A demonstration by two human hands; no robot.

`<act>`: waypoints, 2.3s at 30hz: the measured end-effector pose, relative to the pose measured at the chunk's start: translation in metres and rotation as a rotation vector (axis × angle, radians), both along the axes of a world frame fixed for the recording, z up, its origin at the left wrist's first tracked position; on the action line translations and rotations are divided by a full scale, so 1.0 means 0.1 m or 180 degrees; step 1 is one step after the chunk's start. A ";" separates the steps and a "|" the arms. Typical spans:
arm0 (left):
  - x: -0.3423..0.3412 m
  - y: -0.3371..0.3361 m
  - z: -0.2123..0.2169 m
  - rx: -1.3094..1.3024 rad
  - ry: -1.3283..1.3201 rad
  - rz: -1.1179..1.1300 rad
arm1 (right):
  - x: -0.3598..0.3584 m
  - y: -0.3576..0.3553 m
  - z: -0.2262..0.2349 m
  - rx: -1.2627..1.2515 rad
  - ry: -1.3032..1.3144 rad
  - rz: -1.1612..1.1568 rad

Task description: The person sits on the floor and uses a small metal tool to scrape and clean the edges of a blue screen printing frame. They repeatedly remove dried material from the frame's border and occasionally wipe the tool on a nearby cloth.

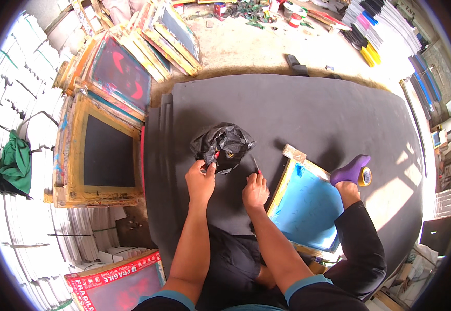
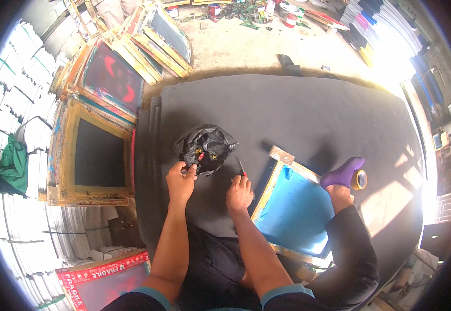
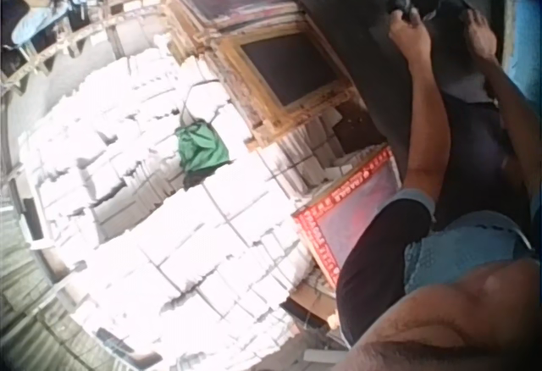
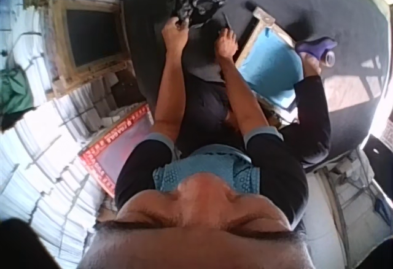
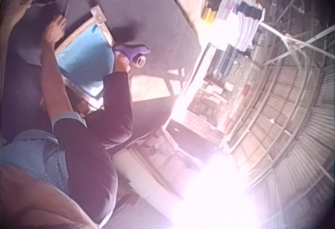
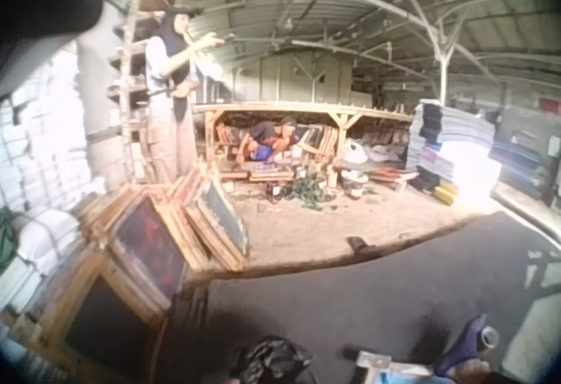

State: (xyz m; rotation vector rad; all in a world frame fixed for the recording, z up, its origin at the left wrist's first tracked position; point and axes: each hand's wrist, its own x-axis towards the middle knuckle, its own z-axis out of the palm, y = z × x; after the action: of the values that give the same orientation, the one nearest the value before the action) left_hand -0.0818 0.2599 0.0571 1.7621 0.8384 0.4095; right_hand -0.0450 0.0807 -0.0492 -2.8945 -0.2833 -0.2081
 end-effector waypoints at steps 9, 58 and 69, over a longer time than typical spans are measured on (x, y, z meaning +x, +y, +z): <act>-0.03 0.01 0.16 -0.0444 -0.0081 0.0096 | 0.15 -0.20 -0.06 -0.0612 0.0263 0.0307; -1.80 1.37 -0.54 -0.2677 -0.2772 0.2760 | -0.31 0.96 1.27 0.1350 -0.0120 0.2216; -1.16 0.90 -0.98 -0.0433 0.0159 0.0668 | -0.20 0.78 0.91 0.1428 0.0190 0.2041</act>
State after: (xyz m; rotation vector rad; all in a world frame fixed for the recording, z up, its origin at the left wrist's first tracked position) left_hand -0.1974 0.3504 -0.0408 1.5702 1.0670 0.4368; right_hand -0.0651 0.1583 0.0419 -2.2300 -0.9831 -0.0591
